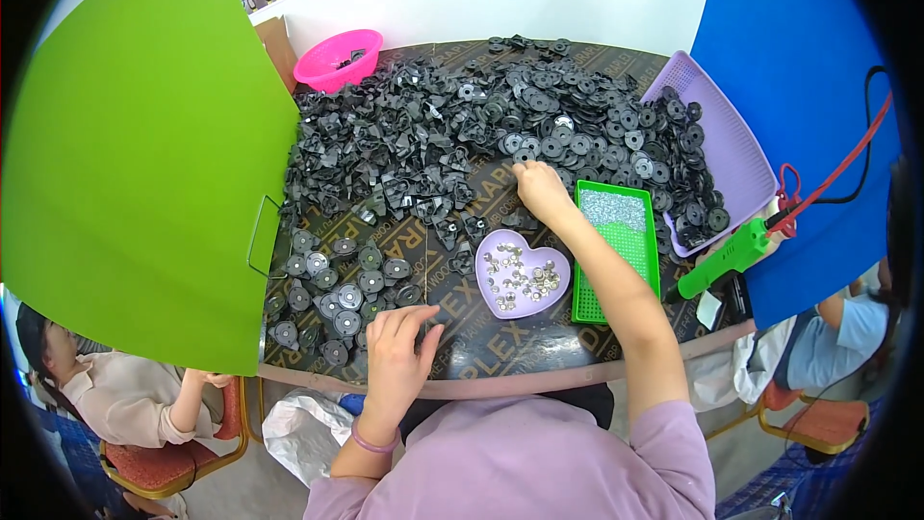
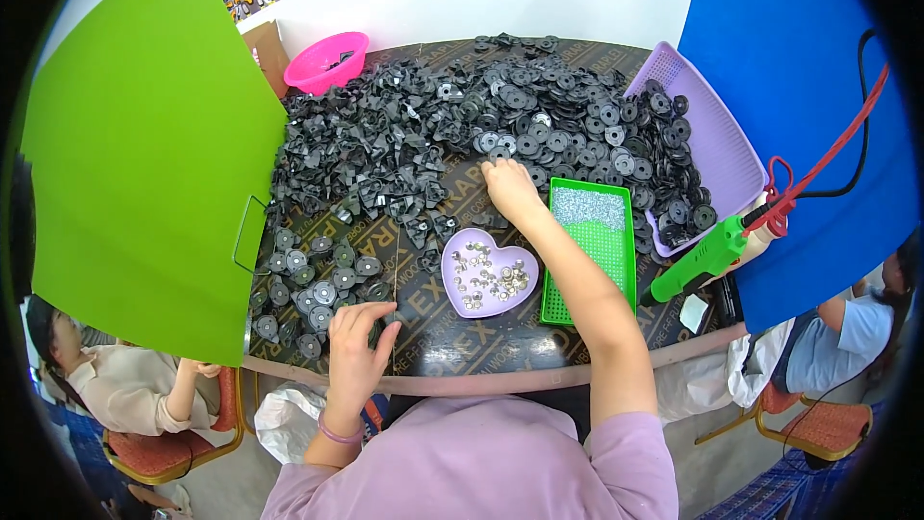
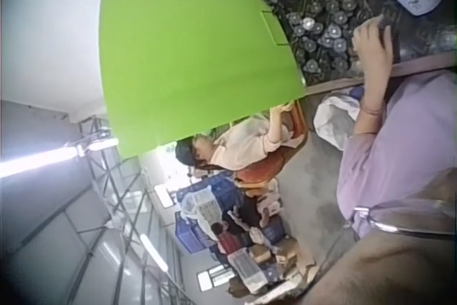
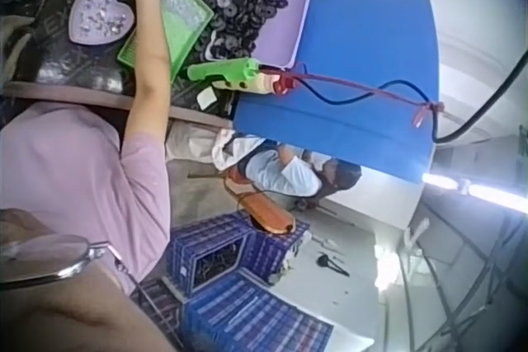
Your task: Assembling black plastic toy gears by inserting small components into the central hubs.
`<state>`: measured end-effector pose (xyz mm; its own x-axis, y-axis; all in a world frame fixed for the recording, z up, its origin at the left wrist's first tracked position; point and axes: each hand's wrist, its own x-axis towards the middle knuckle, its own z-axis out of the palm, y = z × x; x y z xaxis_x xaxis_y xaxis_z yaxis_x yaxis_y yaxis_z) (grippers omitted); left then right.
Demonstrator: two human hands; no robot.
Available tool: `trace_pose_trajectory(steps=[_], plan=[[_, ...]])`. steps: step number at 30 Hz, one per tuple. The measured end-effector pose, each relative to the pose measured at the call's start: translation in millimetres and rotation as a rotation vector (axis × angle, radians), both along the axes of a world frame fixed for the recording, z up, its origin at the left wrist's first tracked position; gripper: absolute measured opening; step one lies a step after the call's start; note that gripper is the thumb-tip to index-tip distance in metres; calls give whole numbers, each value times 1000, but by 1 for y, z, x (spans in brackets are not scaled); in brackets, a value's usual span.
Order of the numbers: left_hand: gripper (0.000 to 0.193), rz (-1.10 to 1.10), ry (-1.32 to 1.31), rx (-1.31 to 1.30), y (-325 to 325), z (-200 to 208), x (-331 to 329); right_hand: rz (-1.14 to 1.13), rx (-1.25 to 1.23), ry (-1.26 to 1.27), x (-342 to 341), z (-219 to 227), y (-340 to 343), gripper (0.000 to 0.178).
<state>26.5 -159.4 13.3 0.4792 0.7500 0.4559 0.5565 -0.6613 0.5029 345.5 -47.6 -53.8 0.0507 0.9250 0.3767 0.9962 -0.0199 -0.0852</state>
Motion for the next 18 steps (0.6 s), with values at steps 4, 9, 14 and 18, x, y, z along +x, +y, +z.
trace_pose_trajectory(steps=[4,9,14,18], plan=[[42,-148,-422,-467,9,-12,13,122,33,896,-43,66,-41,16],[51,-399,-1117,-1170,10,-20,42,544,-532,1825,-100,76,-124,19],[28,-403,-1018,-1155,9,-42,40,328,-197,984,-80,101,-129,14],[16,-346,-1256,-1295,15,-33,28,198,-173,559,-32,83,-107,14]])
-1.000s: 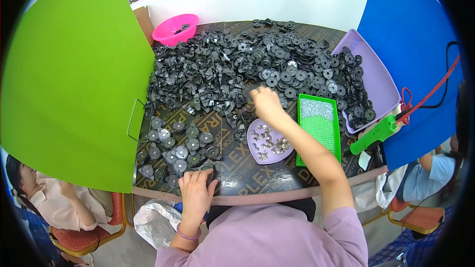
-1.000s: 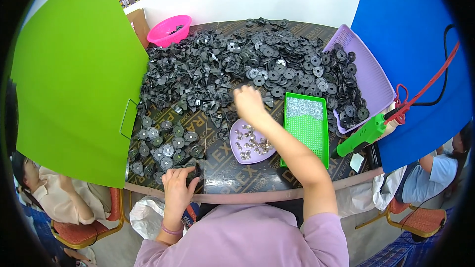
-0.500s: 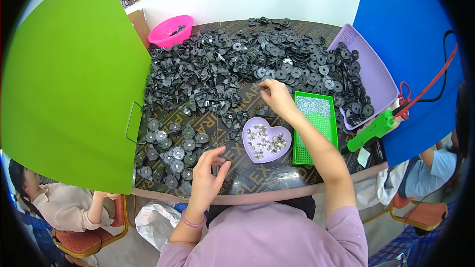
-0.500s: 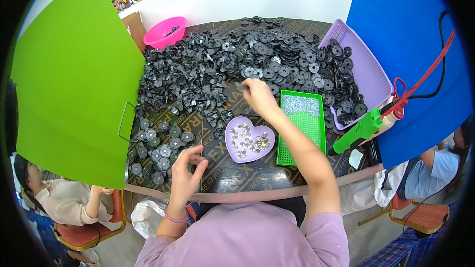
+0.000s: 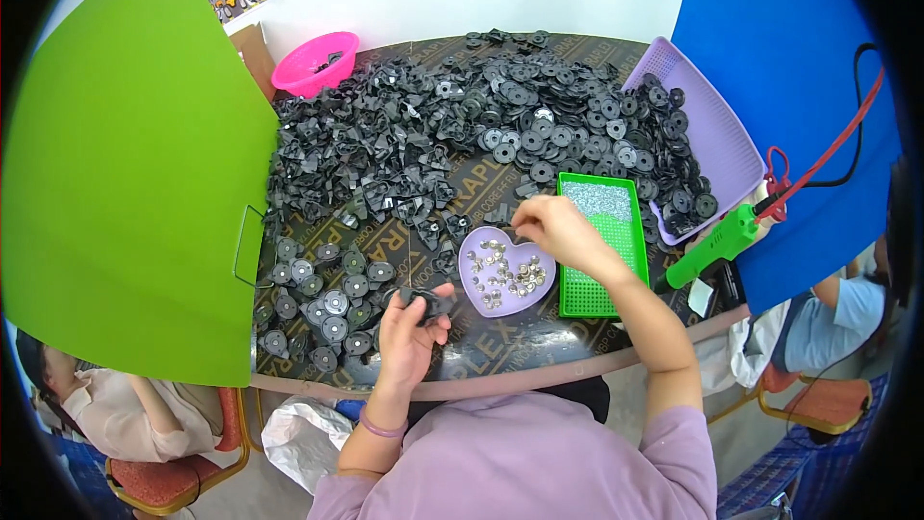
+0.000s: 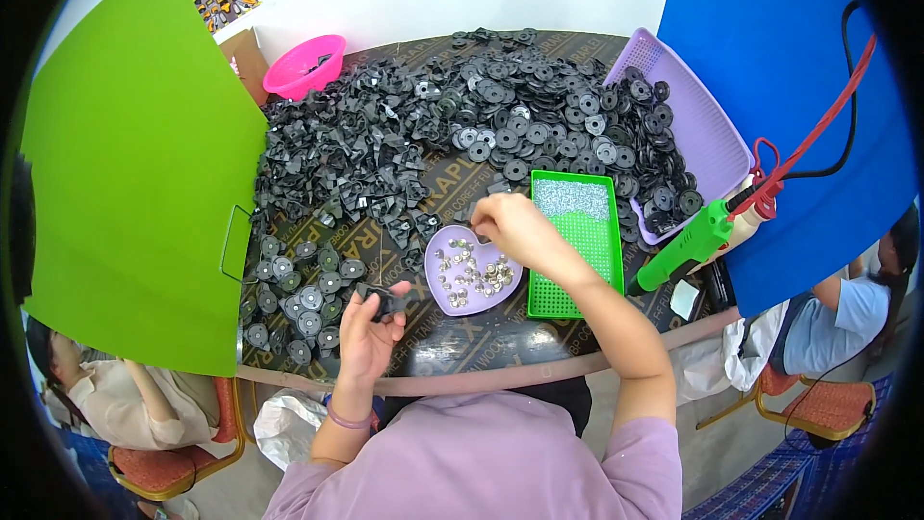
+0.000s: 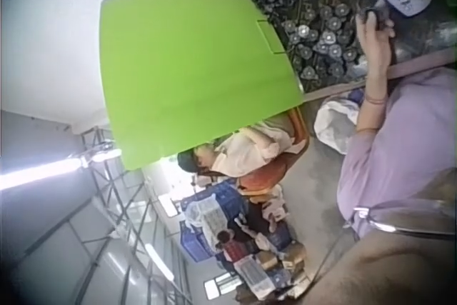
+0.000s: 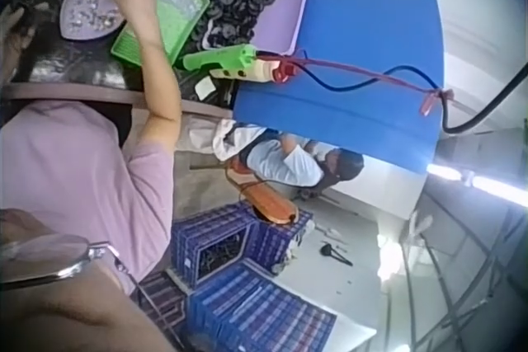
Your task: Assembling black plastic toy gears by inserting small components into the central hubs.
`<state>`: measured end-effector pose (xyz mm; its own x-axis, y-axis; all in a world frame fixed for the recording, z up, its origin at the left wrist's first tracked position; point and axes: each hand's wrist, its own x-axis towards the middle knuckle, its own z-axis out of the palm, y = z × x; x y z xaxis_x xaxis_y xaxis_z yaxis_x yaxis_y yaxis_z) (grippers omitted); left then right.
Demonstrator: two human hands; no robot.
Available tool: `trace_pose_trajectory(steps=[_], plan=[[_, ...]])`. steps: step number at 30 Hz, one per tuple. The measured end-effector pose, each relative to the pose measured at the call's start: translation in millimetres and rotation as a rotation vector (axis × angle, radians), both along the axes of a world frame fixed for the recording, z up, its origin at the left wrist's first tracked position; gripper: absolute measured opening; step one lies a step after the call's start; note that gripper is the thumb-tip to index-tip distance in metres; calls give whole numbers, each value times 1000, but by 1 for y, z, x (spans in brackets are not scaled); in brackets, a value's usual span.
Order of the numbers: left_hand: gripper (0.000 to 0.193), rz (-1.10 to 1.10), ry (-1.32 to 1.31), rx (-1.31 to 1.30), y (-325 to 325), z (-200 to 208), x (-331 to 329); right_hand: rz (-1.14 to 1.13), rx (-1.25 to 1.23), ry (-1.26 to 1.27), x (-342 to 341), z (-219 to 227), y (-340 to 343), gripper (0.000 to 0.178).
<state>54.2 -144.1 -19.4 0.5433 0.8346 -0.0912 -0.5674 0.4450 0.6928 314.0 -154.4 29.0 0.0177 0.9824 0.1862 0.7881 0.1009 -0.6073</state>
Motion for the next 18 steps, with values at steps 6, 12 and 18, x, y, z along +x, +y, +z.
trace_pose_trajectory(steps=[6,12,18], plan=[[34,-2,-29,-41,3,-4,-12,227,23,-460,-19,-51,7,12],[50,-110,-132,-114,2,9,-15,264,170,-684,-24,-53,16,12],[47,-183,-115,-76,1,10,-15,337,184,-619,-23,-58,24,14]])
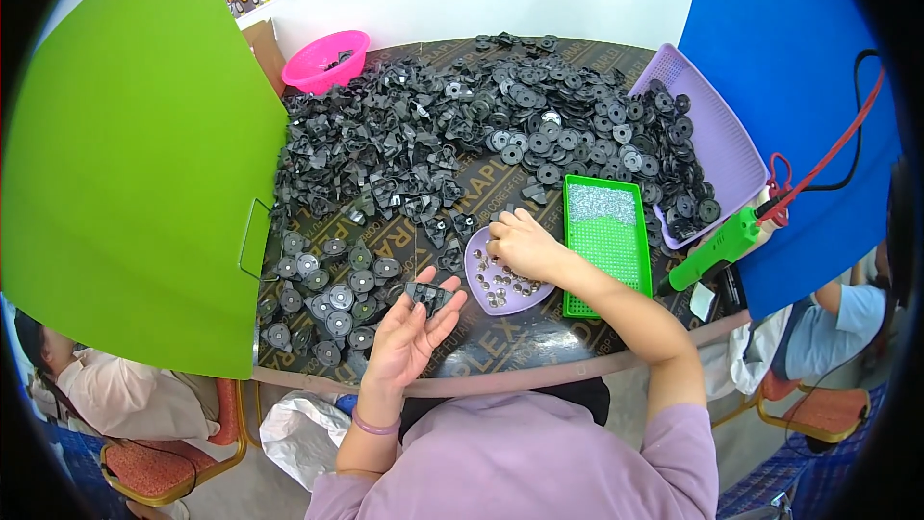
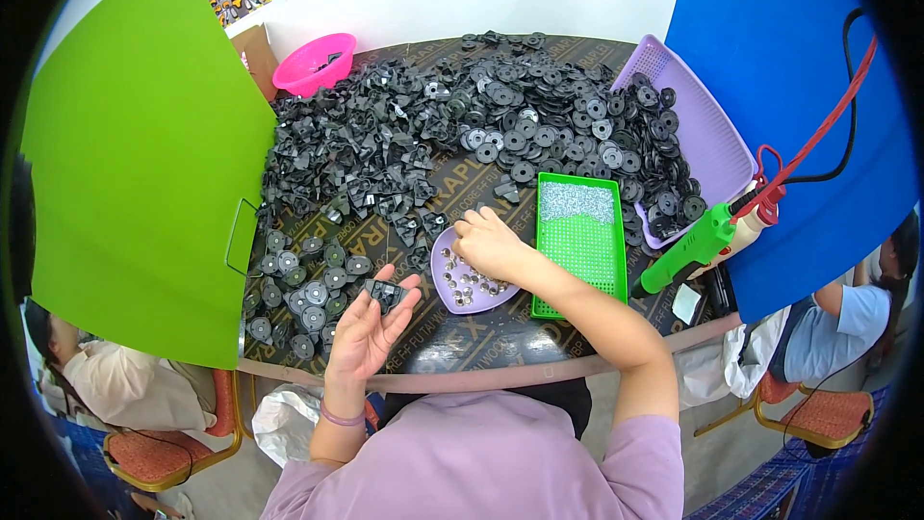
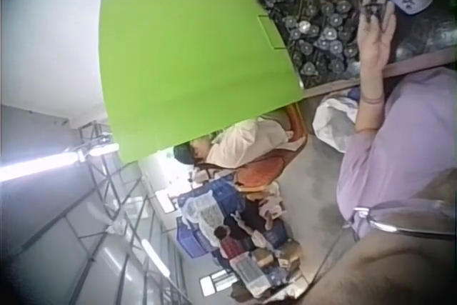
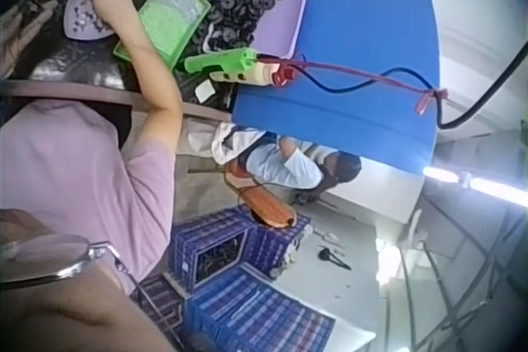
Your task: Assembling black plastic toy gears by inserting small components into the central hubs.
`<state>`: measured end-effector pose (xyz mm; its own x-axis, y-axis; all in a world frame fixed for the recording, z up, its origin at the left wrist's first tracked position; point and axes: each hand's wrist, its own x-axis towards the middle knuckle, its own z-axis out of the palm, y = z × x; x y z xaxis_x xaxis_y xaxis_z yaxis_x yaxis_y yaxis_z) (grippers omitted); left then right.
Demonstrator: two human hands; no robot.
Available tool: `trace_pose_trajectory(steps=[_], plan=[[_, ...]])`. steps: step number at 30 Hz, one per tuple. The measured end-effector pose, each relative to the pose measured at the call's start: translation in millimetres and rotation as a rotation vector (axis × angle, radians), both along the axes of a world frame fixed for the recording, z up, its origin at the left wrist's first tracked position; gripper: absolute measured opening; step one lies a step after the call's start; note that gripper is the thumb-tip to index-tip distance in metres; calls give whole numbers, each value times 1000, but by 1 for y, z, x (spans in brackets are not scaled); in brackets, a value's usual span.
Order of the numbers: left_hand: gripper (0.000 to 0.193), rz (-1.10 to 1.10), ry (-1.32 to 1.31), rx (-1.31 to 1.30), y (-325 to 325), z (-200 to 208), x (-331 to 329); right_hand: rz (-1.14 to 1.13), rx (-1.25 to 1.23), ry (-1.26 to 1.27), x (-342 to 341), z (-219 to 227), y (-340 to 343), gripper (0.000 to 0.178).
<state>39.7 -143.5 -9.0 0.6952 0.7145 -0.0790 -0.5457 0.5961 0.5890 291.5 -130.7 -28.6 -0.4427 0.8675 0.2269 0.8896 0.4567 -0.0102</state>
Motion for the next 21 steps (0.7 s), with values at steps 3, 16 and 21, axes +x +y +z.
trace_pose_trajectory(steps=[3,16,21], plan=[[53,-46,-27,99,6,-19,-5,-10,-52,2,1,4,1,13],[74,-75,-2,134,-3,-22,32,159,-256,673,-25,82,-39,17],[72,-88,-40,149,-4,-24,41,205,-250,529,-35,95,-45,19]])
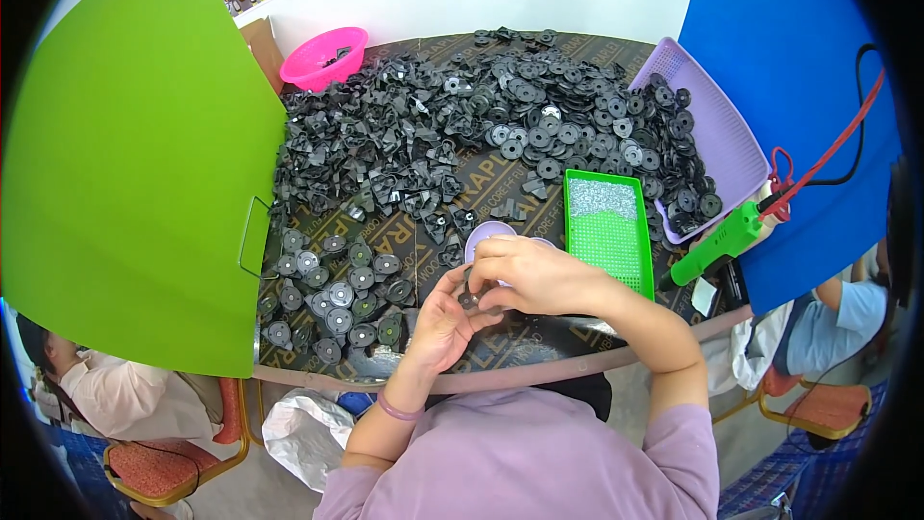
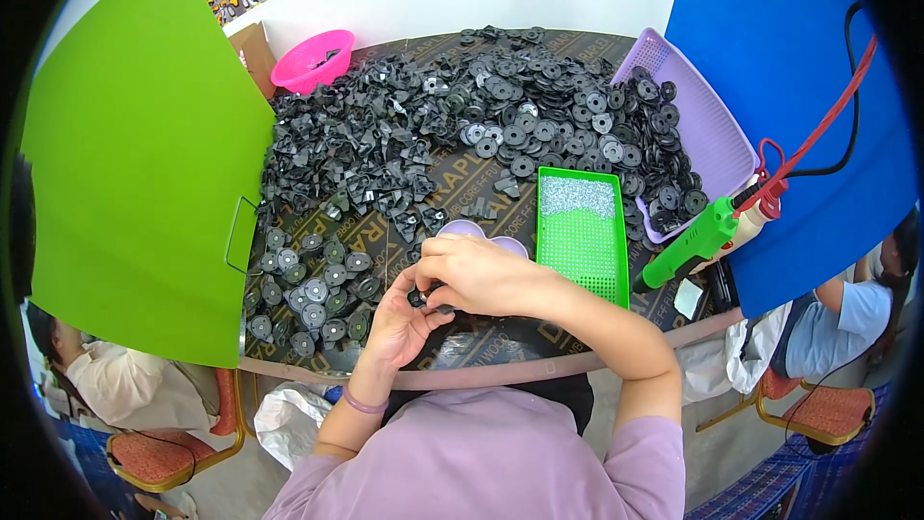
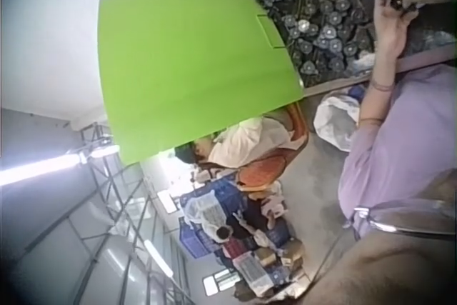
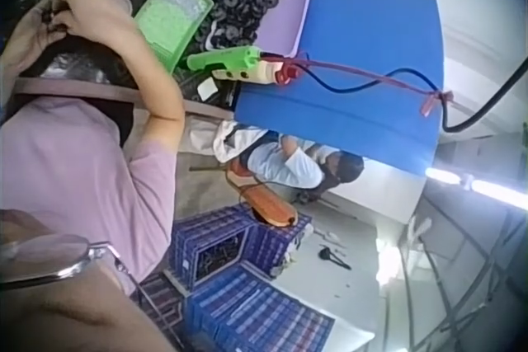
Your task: Assembling black plastic toy gears by inserting small components into the central hubs.
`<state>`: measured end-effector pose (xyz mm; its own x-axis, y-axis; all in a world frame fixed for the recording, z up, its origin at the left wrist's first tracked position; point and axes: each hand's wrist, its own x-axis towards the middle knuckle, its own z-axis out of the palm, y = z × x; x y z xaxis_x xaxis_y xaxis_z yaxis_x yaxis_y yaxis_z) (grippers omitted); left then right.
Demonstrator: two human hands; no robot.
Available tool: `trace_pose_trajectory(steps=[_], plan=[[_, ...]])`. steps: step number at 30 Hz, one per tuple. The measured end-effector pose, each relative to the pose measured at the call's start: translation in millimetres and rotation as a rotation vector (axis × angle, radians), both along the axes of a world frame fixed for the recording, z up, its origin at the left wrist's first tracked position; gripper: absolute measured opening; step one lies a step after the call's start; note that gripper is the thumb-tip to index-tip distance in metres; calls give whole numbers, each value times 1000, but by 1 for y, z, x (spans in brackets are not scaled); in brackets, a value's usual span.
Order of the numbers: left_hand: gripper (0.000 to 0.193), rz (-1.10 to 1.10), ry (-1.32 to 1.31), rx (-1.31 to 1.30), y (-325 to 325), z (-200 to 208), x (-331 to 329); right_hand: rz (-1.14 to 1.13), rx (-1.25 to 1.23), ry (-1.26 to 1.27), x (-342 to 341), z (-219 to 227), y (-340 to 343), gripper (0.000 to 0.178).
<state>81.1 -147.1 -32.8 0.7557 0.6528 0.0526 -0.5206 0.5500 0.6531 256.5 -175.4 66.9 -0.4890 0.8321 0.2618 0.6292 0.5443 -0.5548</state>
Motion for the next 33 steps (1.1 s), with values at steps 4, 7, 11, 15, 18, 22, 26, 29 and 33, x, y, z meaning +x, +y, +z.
trace_pose_trajectory(steps=[4,7,11,15,18,22,26,29,33], plan=[[71,5,27,5,-3,3,0,-19,-23,-29,-1,3,-1,19],[70,-22,-15,-38,-3,1,-1,-23,-83,-37,-2,5,0,18],[67,-48,-95,-57,-2,-2,2,-36,-92,-28,-2,5,0,18],[68,-74,-141,-119,0,-4,-3,-40,-94,99,1,6,4,16],[69,-112,-197,-222,1,-8,-5,-344,94,205,36,-2,28,14],[66,-86,-211,-284,2,-13,-9,-773,140,-345,106,-48,67,18],[55,-55,-215,-363,1,-17,-11,-935,192,-603,131,-83,92,17],[49,-34,-197,-393,0,-16,-14,-862,220,-749,141,-99,101,13],[45,-21,-194,-401,2,-18,-15,-830,272,-805,147,-111,105,9]])
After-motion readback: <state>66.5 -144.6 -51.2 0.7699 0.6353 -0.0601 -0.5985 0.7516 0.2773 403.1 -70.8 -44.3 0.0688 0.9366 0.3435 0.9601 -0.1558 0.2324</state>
